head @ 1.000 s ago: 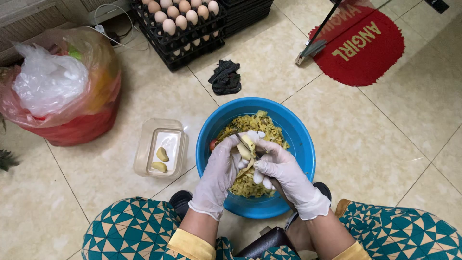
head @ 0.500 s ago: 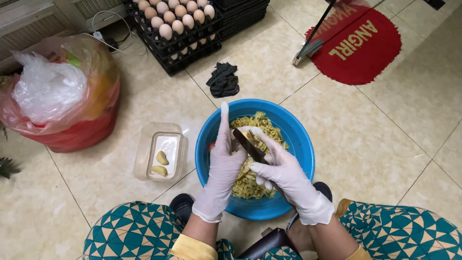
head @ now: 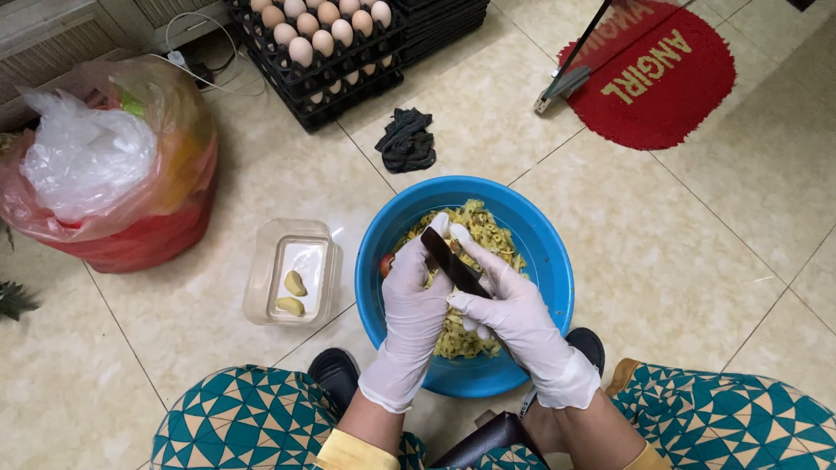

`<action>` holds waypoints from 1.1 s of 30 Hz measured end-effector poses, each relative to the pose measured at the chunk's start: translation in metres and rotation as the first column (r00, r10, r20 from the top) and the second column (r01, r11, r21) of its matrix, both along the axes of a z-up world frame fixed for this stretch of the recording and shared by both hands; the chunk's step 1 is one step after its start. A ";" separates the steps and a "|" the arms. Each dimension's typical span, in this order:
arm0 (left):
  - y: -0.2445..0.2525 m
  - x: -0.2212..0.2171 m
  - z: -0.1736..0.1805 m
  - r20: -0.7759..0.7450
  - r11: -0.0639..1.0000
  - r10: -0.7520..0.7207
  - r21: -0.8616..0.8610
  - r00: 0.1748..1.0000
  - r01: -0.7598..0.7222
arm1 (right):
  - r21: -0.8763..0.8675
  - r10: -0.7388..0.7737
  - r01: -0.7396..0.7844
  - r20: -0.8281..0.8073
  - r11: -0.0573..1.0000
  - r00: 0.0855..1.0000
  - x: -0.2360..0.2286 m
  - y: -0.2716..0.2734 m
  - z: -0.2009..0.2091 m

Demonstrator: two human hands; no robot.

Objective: Peeling and slicing apples into a bowl using a knife while sitting on the floor

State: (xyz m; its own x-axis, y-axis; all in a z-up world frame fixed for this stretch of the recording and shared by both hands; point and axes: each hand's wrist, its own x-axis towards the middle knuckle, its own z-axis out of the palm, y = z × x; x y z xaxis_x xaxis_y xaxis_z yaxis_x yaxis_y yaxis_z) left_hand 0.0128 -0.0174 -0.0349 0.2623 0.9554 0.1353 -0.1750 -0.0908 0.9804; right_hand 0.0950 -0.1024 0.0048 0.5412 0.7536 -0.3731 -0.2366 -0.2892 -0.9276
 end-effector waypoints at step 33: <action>-0.011 0.007 -0.012 0.223 0.890 0.005 -0.445 0.975 0.097 | 0.219 0.062 -0.013 -0.221 0.976 0.973 0.009 0.007 -0.021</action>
